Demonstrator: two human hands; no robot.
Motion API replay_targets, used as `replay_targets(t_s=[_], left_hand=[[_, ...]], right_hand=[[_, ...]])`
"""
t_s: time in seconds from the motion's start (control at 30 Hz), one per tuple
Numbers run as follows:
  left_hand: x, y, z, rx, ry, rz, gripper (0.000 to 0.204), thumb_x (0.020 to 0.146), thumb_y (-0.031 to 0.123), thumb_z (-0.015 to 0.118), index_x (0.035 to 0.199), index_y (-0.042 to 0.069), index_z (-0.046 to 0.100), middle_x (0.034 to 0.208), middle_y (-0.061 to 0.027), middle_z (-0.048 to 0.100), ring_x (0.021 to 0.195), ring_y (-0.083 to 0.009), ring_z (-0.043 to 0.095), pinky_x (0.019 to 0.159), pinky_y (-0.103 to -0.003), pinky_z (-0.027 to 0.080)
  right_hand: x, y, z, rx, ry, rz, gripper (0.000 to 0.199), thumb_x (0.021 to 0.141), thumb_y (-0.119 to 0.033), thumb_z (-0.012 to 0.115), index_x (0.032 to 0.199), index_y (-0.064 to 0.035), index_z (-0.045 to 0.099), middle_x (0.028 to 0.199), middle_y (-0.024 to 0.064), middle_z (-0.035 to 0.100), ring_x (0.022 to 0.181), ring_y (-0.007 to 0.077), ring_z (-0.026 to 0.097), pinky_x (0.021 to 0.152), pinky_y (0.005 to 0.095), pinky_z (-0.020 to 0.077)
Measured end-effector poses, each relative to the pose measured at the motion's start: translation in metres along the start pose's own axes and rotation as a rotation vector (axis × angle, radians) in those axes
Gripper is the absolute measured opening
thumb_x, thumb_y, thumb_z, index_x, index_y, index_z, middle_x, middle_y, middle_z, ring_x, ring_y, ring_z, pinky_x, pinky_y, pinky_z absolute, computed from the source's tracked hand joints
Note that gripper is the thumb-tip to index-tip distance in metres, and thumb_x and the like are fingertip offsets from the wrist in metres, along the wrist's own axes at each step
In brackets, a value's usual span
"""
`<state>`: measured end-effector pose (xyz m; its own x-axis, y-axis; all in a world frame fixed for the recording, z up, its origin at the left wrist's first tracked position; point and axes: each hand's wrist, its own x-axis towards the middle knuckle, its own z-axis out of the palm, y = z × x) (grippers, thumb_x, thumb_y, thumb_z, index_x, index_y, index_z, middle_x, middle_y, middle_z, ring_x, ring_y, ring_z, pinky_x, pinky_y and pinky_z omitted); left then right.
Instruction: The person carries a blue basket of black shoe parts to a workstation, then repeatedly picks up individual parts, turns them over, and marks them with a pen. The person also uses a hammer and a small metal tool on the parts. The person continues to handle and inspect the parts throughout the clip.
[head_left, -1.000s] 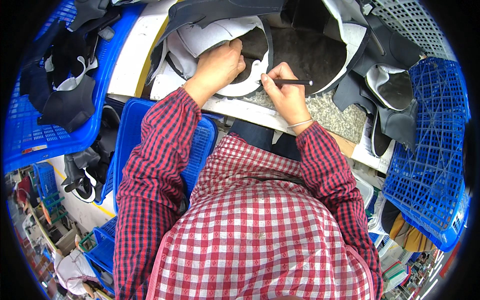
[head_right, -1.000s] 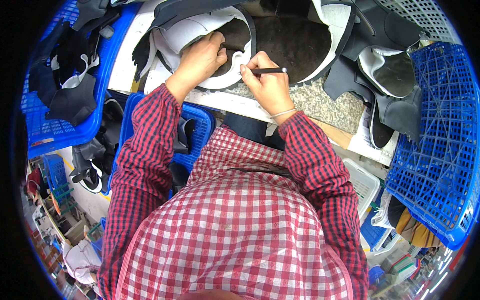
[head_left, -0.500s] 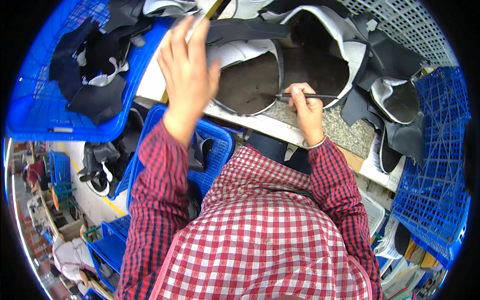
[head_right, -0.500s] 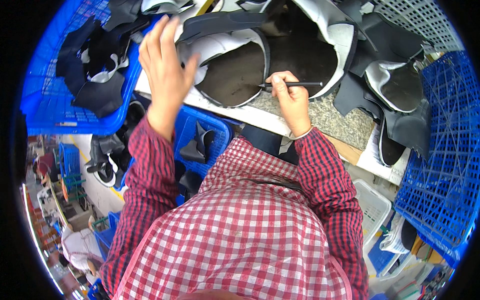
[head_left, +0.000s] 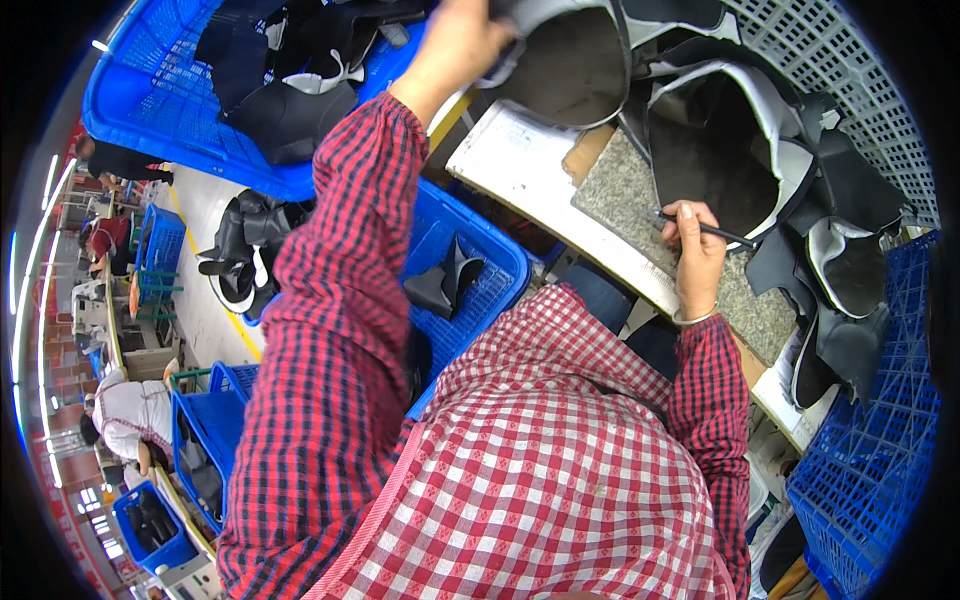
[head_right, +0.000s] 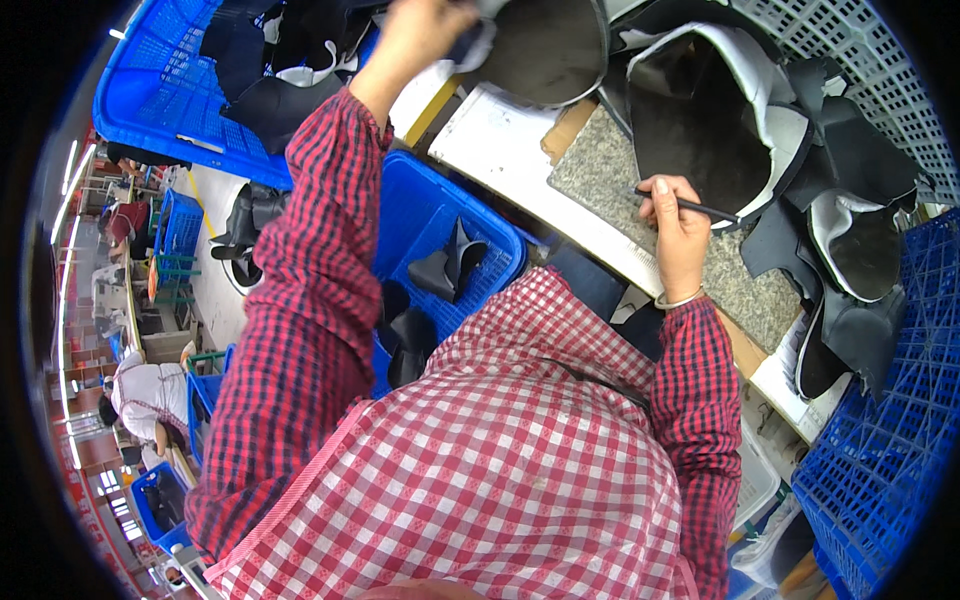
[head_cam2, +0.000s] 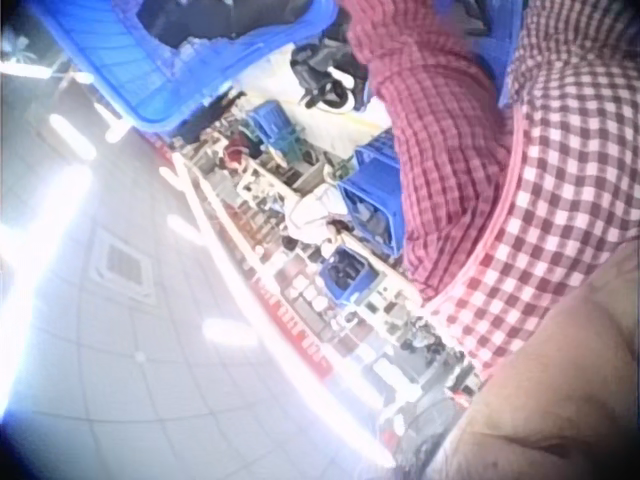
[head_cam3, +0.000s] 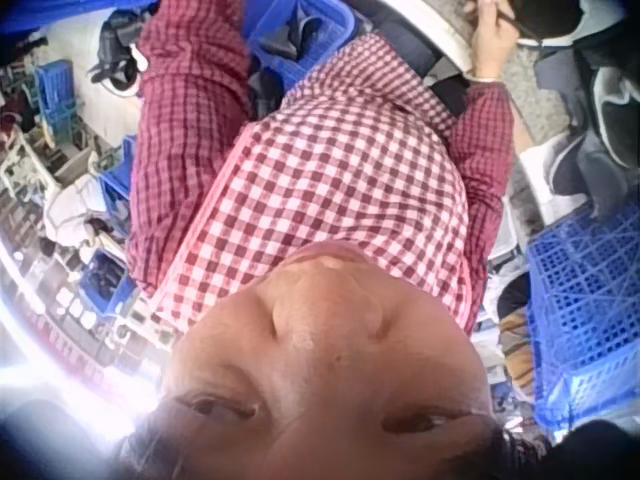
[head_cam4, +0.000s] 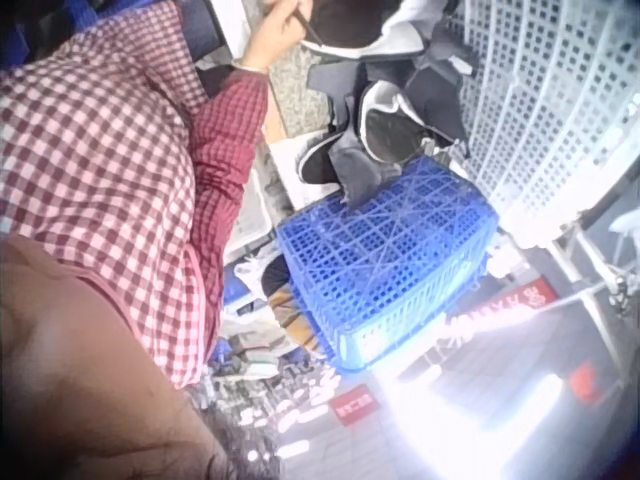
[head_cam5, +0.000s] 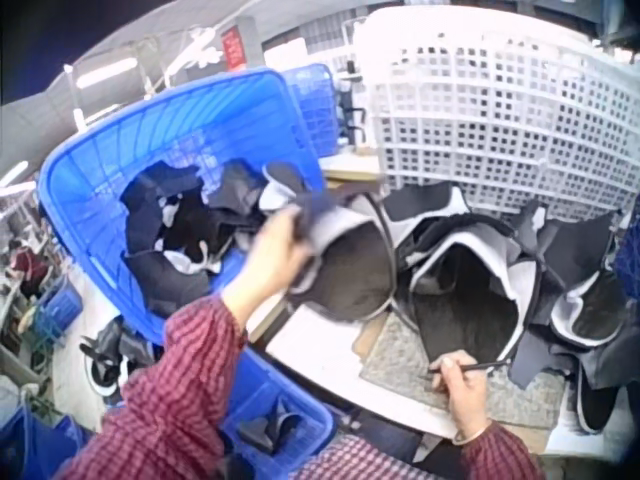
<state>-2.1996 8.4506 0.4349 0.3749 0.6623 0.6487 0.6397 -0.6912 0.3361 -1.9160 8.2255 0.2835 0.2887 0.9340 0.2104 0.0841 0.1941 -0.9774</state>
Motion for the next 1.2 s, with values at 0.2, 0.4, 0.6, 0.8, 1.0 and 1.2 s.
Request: replay_targets(t_s=[0.2,0.4,0.6,0.8,1.0,1.2], left_hand=[[-0.028,-0.138,-0.050,0.143,-0.412,-0.282,0.058,0.083,0.014,0.075,0.136,0.001,0.055,0.126,-0.0247,0.063,0.114,-0.0396,0.064,0.098,-0.043,0.052],[-0.072,-0.237,-0.113,0.892,-0.597,-0.139,0.088,0.083,0.078,0.062,0.121,0.000,0.070,0.102,-0.0190,0.076,0.101,-0.0356,0.073,0.084,-0.049,0.057],[-0.070,-0.145,-0.056,0.982,-0.816,-0.581,0.080,0.086,0.076,0.056,0.116,0.005,0.075,0.124,-0.0172,0.071,0.118,-0.0353,0.066,0.098,-0.047,0.050],[-0.070,-0.162,0.005,0.839,-0.762,-0.492,0.060,0.081,0.025,0.068,0.132,-0.005,0.058,0.125,-0.0267,0.067,0.117,-0.0408,0.066,0.098,-0.045,0.054],[-0.095,-0.240,-0.005,0.870,-0.591,-0.549,0.030,0.083,0.024,0.068,0.100,0.001,0.077,0.109,-0.0258,0.072,0.105,-0.0404,0.071,0.091,-0.047,0.057],[-0.105,-0.197,-0.132,0.322,-0.030,-0.467,0.021,0.086,0.017,0.070,0.094,-0.001,0.075,0.077,-0.0193,0.071,0.068,-0.0290,0.070,0.064,-0.038,0.055]], right_hand=[[0.001,0.006,-0.003,-0.053,-0.006,-0.003,0.029,0.107,-0.027,0.057,0.101,-0.0019,0.069,0.075,-0.0032,0.060,0.067,0.0029,0.048,0.063,0.0200,0.0367],[0.000,0.010,-0.007,-0.053,-0.007,-0.006,0.028,0.106,-0.027,0.059,0.101,-0.0023,0.071,0.074,-0.0033,0.061,0.067,0.0031,0.048,0.063,0.0199,0.0373],[-0.001,0.010,-0.009,-0.083,0.008,-0.015,0.027,0.106,-0.025,0.059,0.100,-0.0023,0.072,0.074,-0.0026,0.061,0.068,0.0038,0.049,0.065,0.0204,0.0380],[-0.003,0.012,-0.007,-0.124,0.014,-0.022,0.027,0.106,-0.026,0.059,0.101,-0.0024,0.072,0.075,-0.0027,0.061,0.068,0.0039,0.049,0.065,0.0204,0.0384],[0.000,0.017,-0.004,-0.130,0.012,-0.032,0.028,0.105,-0.025,0.060,0.100,-0.0013,0.073,0.075,-0.0019,0.062,0.070,0.0048,0.050,0.066,0.0214,0.0387],[-0.003,0.014,-0.005,-0.106,0.009,-0.027,0.027,0.105,-0.024,0.060,0.099,-0.0008,0.073,0.075,-0.0015,0.062,0.070,0.0046,0.050,0.066,0.0211,0.0387]])
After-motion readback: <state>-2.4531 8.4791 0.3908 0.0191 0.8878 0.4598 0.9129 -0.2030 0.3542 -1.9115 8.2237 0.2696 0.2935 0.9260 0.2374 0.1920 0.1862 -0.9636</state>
